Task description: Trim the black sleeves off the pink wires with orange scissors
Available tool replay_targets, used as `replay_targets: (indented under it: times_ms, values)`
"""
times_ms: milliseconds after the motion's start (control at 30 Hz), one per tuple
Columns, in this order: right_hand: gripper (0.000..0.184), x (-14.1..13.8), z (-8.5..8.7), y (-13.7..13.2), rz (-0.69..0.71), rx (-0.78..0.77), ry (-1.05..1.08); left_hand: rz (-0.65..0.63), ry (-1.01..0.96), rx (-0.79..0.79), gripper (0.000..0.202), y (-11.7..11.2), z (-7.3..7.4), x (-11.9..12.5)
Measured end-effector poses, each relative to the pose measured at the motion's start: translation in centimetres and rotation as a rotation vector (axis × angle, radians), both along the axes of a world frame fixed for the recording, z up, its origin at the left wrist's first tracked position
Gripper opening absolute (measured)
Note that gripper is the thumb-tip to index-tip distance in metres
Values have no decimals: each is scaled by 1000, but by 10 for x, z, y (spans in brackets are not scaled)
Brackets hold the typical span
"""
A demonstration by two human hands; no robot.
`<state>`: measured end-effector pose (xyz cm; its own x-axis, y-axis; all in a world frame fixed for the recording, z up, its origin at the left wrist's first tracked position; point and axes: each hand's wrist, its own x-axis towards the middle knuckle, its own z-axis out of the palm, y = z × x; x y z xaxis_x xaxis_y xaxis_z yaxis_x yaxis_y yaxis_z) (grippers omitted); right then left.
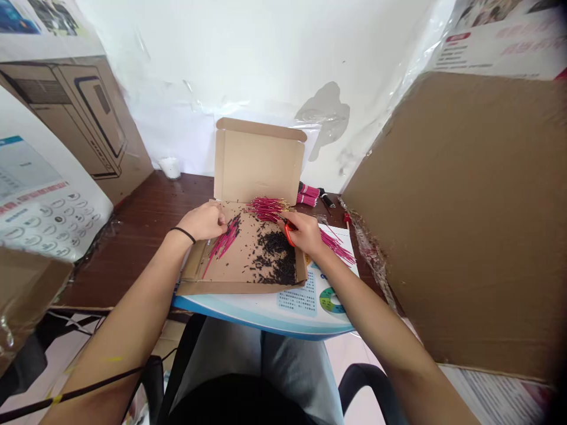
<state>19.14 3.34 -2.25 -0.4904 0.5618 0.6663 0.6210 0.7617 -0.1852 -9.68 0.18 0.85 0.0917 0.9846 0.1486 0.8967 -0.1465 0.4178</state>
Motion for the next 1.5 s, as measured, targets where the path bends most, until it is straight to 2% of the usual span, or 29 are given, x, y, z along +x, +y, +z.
replay_targets:
  times_ms: [67, 167, 333, 467, 600, 700, 767, 833, 967, 1033, 1167, 1333, 1500]
  values:
    - [27, -1, -2, 0, -21, -4, 36, -23, 154, -81, 13, -3, 6, 5]
    - [23, -4, 1, 0, -42, -29, 12, 22, 280, -155, 16, -8, 15, 14]
    - [24, -3, 2, 1, -28, -36, -20, 115, 411, -95, 19, -19, 21, 31]
    - [26, -2, 0, 2, -37, -14, -103, 182, 411, -90, 21, -25, 20, 42]
    - [28, -2, 2, 1, -48, -1, -135, 197, 322, -94, 15, -21, 16, 41]
    - [30, -2, 6, -3, -66, 17, -170, 161, 174, -49, 14, -15, 16, 33]
    - [32, -3, 10, -6, -86, 23, -240, 69, -18, 39, 17, -14, 19, 30]
    - [33, -4, 15, -9, -94, 17, -325, -2, -320, 69, 12, -16, 25, 34]
    - [33, -8, 20, -8, -92, -27, -373, -138, -1088, -86, 10, -25, 35, 53]
    - [32, -11, 20, -6, -118, -65, -321, -171, -1267, -149, 11, -26, 34, 60]
    - [31, -18, 19, -6, -169, -182, -124, -197, -1399, -166, 11, -20, 25, 65]
    - [40, -22, 21, -14, -112, -362, 221, -148, -1365, -96, 19, -15, 12, 71]
    - [28, -20, 19, -18, -75, -427, 245, -106, -1329, -87, 9, -17, 8, 76]
